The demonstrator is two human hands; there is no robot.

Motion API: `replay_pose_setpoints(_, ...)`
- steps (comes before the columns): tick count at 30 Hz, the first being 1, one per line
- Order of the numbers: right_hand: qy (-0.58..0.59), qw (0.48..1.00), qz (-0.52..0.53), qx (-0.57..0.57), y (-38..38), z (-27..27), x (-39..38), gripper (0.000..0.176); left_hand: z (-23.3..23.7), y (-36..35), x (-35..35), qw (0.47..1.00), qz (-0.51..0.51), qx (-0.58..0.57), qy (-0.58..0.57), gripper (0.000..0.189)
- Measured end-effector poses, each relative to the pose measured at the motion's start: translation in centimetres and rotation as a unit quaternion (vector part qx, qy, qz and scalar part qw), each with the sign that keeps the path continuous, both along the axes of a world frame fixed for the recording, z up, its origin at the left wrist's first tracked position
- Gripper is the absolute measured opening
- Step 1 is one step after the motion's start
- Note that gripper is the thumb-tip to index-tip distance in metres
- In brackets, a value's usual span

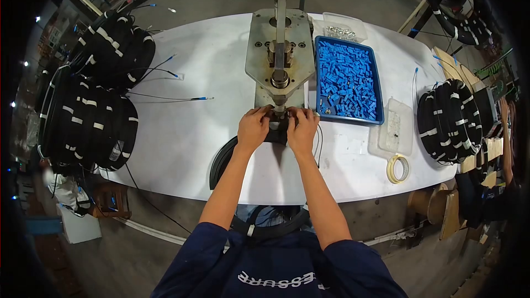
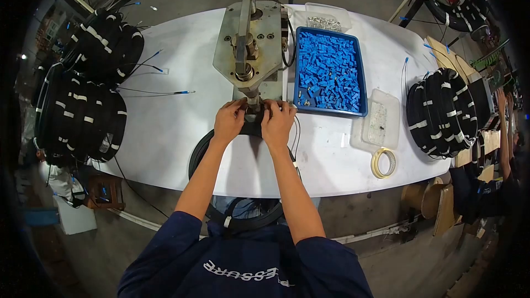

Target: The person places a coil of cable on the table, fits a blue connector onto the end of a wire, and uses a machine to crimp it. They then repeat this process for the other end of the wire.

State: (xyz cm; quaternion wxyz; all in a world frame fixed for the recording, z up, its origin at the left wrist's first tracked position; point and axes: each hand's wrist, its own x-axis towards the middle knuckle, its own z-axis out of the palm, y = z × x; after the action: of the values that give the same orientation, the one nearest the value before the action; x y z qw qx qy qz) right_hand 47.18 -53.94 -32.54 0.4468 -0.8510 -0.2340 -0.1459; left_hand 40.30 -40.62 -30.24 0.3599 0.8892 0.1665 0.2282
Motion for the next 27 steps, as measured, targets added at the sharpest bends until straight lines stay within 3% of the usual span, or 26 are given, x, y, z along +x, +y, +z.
replay_pose_setpoints(27,0.021,1.000,0.001,-0.013,0.1,-0.4,0.1,0.020,-1.1,0.5,0.2,0.998,0.009,0.058,-0.007,0.029)
